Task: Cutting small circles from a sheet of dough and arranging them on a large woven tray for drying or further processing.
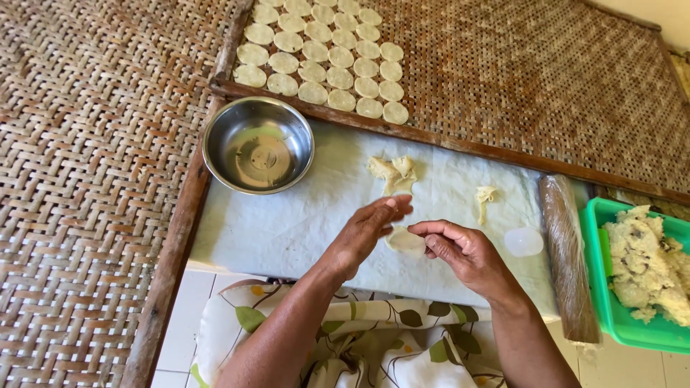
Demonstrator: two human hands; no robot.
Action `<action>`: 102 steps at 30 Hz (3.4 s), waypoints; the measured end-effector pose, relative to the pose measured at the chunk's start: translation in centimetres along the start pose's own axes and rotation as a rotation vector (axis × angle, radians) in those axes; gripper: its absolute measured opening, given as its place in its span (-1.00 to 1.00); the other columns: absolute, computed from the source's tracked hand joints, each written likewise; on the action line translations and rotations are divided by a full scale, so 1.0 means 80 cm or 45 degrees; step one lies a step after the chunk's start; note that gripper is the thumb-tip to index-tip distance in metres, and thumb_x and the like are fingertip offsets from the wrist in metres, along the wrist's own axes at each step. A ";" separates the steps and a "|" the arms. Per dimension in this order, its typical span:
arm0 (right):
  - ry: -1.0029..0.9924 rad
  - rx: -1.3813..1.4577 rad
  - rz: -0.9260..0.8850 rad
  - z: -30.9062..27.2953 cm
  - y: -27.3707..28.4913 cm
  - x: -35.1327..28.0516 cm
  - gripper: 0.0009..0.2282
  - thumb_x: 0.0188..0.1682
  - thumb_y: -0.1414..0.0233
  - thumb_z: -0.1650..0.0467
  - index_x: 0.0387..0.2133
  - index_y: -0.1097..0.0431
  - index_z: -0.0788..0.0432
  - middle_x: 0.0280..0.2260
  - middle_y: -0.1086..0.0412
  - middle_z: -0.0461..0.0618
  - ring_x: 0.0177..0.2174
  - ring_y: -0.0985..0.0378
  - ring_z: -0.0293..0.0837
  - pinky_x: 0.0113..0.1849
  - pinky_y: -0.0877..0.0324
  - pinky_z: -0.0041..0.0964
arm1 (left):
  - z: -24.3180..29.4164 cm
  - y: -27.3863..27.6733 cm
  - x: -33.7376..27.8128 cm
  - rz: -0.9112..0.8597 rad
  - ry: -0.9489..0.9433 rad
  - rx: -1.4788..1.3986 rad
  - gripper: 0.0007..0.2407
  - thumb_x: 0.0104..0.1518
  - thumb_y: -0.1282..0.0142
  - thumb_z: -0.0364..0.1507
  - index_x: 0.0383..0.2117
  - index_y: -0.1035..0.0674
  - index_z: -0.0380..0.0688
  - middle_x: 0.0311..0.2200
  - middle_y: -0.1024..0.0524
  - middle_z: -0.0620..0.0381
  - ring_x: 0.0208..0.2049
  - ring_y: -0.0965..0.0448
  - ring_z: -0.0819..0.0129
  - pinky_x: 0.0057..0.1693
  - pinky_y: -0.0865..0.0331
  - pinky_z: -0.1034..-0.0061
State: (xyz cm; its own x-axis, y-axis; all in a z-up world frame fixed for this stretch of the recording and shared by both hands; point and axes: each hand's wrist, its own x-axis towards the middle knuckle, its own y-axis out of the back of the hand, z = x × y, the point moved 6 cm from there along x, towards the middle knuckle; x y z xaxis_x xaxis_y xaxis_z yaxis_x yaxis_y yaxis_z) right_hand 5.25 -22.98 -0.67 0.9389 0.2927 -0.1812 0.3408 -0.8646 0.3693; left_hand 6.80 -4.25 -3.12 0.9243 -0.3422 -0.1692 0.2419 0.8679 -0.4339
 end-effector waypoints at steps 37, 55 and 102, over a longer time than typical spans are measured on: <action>-0.024 0.630 0.416 0.022 -0.004 0.034 -0.61 -0.03 -0.13 0.52 0.11 -0.37 0.29 -0.19 -0.48 0.06 -0.25 -0.55 -0.21 -0.15 -0.51 -0.36 | 0.001 -0.009 0.006 0.068 0.018 -0.387 -0.67 0.34 0.13 -0.31 0.09 -0.54 -0.25 -0.11 -0.52 -0.02 -0.15 -0.62 0.24 0.09 -0.52 0.26; 0.041 0.697 0.020 -0.010 0.053 0.134 -0.65 -0.04 -0.07 0.48 0.04 -0.39 0.37 -0.19 -0.48 0.21 -0.25 -0.55 -0.02 -0.19 -0.49 -0.17 | 0.014 -0.007 0.008 0.172 0.121 -0.356 -0.55 0.17 -0.01 -0.26 0.23 -0.43 -0.02 0.15 -0.42 -0.16 0.29 -0.31 0.17 0.29 -0.21 0.27; -0.276 0.379 0.373 0.006 0.124 0.547 -0.69 -0.05 -0.12 0.54 -0.01 -0.45 0.15 -0.11 -0.51 0.07 -0.26 -0.61 -0.21 -0.24 -0.59 -0.55 | -0.106 0.014 0.036 -0.040 0.078 -0.232 -0.68 0.20 -0.12 -0.27 0.07 -0.50 -0.01 0.27 -0.36 0.13 0.30 -0.43 0.28 0.30 -0.36 0.43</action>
State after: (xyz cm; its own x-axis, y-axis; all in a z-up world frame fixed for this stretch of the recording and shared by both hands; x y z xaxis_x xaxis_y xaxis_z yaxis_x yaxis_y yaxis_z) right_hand 49.66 -18.95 -5.38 0.9508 -0.0460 -0.3063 0.0042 -0.9869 0.1614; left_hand 7.26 -7.34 -11.60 0.8962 -0.3940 -0.2040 0.2076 0.7787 -0.5920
